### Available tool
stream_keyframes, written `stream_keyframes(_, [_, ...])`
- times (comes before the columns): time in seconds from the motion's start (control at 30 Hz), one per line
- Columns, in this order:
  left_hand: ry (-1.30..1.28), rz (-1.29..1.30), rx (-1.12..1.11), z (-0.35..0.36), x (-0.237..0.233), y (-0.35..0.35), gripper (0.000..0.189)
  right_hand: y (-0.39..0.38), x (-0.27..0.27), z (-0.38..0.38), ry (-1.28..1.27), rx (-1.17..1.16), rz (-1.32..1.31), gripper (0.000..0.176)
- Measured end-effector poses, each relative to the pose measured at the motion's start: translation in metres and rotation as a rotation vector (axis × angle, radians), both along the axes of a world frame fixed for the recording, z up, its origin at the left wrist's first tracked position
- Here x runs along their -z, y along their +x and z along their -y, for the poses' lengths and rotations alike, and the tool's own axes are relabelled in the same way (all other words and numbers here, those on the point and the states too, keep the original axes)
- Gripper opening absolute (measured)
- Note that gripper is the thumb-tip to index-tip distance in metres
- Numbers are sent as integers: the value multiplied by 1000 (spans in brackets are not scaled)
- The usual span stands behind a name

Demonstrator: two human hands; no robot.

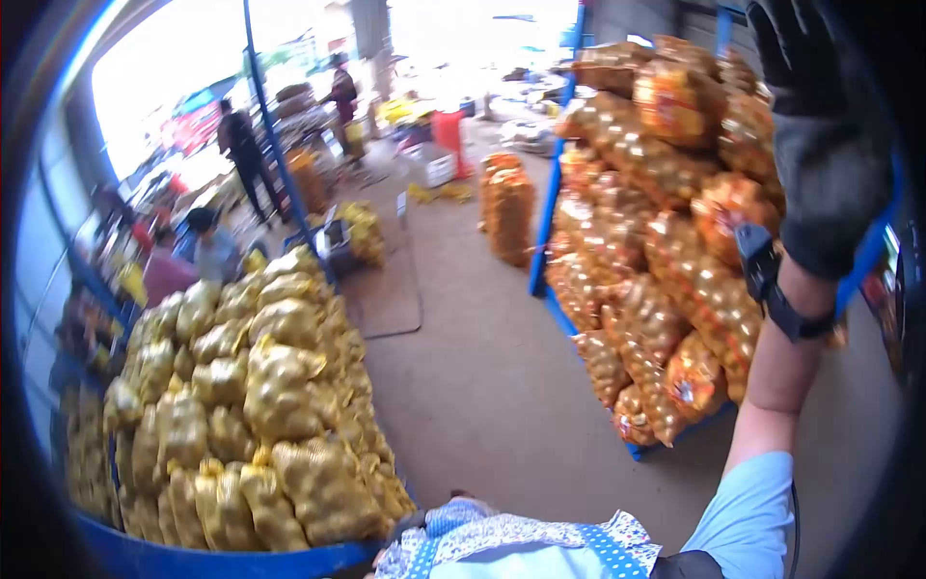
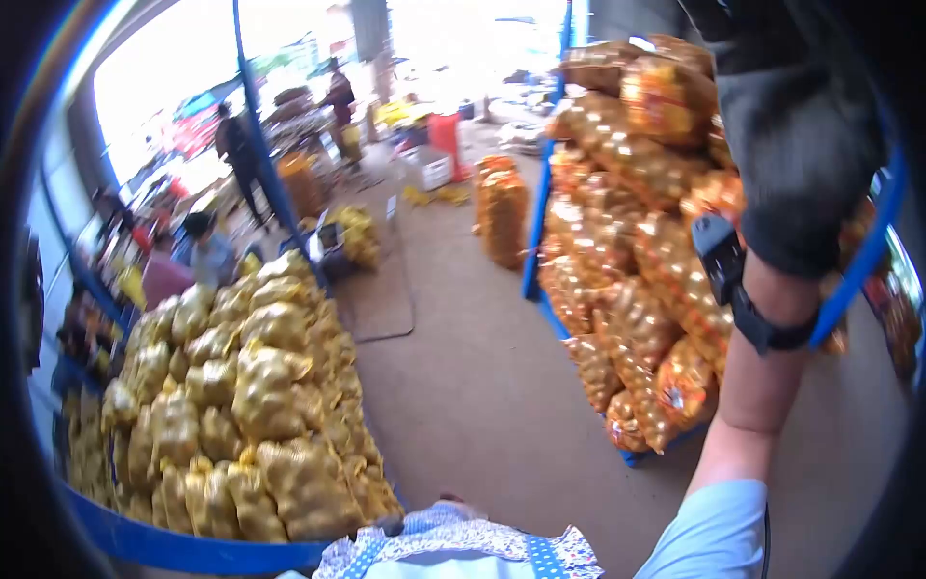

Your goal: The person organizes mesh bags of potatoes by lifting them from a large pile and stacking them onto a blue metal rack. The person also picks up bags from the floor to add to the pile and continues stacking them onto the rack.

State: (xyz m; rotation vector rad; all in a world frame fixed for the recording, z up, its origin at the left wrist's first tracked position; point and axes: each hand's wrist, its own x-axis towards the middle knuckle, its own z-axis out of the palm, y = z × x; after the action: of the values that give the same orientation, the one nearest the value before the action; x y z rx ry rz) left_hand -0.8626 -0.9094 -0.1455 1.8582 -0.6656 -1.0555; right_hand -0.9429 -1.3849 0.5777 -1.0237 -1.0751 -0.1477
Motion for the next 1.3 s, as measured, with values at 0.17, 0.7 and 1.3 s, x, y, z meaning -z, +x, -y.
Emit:
stream_keyframes(0.17, [-94,328,-581,5,-26,32,33,169,72,-112,-45,53,162,40])
stream_keyframes(0.7, [-404,352,-1939,-58,-172,255,35,587,106,-252,175,-331,261,39])
stream_keyframes(1.3, [1263,621,-1687,-121,-168,358,55,691,594,-619,-1058,-294,624,46])
